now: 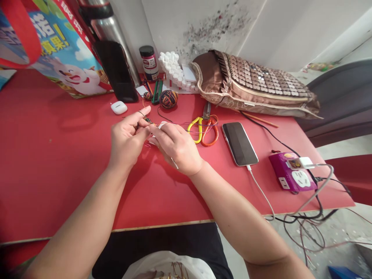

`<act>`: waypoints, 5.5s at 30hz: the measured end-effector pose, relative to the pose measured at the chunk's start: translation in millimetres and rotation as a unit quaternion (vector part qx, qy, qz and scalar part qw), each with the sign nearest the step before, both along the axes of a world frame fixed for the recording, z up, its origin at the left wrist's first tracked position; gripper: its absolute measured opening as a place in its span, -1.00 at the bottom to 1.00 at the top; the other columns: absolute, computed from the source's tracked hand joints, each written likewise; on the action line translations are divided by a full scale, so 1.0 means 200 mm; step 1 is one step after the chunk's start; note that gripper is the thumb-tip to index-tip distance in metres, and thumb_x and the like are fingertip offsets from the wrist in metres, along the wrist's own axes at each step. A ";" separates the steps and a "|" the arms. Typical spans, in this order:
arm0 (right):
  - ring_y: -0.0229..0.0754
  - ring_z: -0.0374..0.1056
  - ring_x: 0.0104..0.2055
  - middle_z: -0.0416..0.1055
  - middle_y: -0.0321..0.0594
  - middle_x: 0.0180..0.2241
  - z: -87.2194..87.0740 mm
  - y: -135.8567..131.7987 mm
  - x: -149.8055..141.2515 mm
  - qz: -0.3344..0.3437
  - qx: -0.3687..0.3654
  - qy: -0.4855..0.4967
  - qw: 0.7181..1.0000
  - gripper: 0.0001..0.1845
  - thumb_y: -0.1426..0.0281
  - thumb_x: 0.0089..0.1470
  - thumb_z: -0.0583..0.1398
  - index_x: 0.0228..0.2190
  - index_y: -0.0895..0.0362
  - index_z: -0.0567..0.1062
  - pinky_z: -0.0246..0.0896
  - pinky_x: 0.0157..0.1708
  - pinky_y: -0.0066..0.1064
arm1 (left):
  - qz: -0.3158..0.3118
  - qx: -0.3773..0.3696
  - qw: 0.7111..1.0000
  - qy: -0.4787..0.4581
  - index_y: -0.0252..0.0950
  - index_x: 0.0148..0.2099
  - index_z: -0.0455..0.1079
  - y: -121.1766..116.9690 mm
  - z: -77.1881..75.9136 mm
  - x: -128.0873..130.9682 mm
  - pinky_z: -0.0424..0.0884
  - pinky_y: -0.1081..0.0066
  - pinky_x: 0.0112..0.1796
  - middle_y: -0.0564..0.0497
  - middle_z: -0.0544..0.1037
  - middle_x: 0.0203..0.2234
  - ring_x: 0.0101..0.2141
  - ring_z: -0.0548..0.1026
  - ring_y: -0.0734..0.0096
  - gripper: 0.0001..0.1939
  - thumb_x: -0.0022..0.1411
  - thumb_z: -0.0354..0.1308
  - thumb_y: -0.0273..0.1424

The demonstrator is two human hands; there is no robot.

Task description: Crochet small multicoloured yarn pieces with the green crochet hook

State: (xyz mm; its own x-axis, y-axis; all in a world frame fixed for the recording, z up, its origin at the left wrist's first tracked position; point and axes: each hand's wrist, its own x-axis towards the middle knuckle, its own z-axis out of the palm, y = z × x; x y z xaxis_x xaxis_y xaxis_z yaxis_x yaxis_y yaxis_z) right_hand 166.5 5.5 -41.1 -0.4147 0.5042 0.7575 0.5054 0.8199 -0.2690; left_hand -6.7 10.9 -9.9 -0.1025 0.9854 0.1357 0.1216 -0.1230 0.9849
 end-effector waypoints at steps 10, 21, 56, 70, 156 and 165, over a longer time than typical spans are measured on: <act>-0.16 0.59 -0.23 0.65 -0.07 -0.20 0.10 -0.01 0.04 0.055 -0.058 0.103 0.991 -0.75 0.39 0.46 0.23 0.04 0.12 0.69 0.49 -0.25 -0.34 | -0.017 0.023 0.999 0.042 -0.15 0.15 0.72 0.02 0.02 -0.03 0.28 0.36 -0.32 0.12 0.42 -0.43 -0.46 0.21 0.46 -0.45 0.10 0.30 -0.51; -0.27 0.33 -0.50 0.50 -0.26 -0.54 0.25 0.00 0.13 0.059 -0.349 0.265 0.897 -0.67 0.15 0.24 0.42 -0.44 0.12 0.75 0.25 -0.46 -0.36 | -0.144 0.028 0.987 0.072 -0.21 -0.46 0.60 -0.01 0.09 -0.04 0.30 0.32 -0.27 0.02 0.47 -0.43 -0.37 0.39 0.35 -0.88 0.08 0.28 -0.49; -0.39 0.13 -0.58 0.35 -0.30 -0.61 0.25 0.01 0.11 0.110 -0.475 0.422 0.764 -0.59 0.02 0.02 0.54 -0.49 0.12 0.76 -0.09 -0.61 -0.48 | -0.189 -0.060 0.930 -0.311 -0.13 -0.09 0.78 0.03 0.01 -0.01 0.34 0.49 -0.46 0.11 0.51 -0.52 -0.49 0.40 0.51 -0.48 -0.10 0.29 -0.59; -0.33 0.17 -0.58 0.32 -0.31 -0.67 0.25 0.00 0.14 0.075 -0.451 0.367 0.810 -0.69 0.13 0.06 0.51 -0.52 0.10 0.75 -0.04 -0.61 -0.44 | -0.218 0.151 0.960 0.094 -0.22 -0.36 0.71 -0.02 0.06 -0.02 0.44 0.37 -0.22 0.04 0.53 -0.47 -0.35 0.50 0.38 -0.67 0.09 0.16 -0.66; -0.26 0.38 -0.52 0.59 -0.27 -0.49 0.13 -0.02 0.02 0.184 -0.464 0.454 0.738 -0.80 0.16 0.23 0.46 -0.21 -0.01 0.84 0.44 -0.47 -0.32 | -0.129 -0.092 0.911 -0.382 -0.10 -0.13 0.74 0.00 -0.05 0.07 0.54 0.38 -0.36 0.15 0.63 -0.46 -0.41 0.59 0.42 -0.60 -0.04 0.55 -0.58; -0.36 0.28 -0.56 0.50 -0.33 -0.53 0.14 0.02 0.00 0.155 -0.467 0.500 0.712 -0.61 -0.01 0.07 0.52 -0.35 0.08 0.78 0.22 -0.55 -0.43 | -0.118 -0.073 0.932 -0.335 -0.18 -0.19 0.77 0.01 -0.02 0.07 0.33 0.50 -0.50 0.09 0.61 -0.46 -0.56 0.35 0.62 -0.77 0.10 0.49 -0.57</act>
State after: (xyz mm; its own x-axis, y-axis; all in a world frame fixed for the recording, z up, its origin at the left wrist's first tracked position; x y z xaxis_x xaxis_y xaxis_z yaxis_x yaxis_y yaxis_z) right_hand 166.0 9.0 -12.4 -0.1041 0.9839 0.1451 -0.4880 0.0766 -0.8695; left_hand 7.2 12.8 -13.3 0.1063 0.9942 -0.0186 -0.5407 0.0736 0.8380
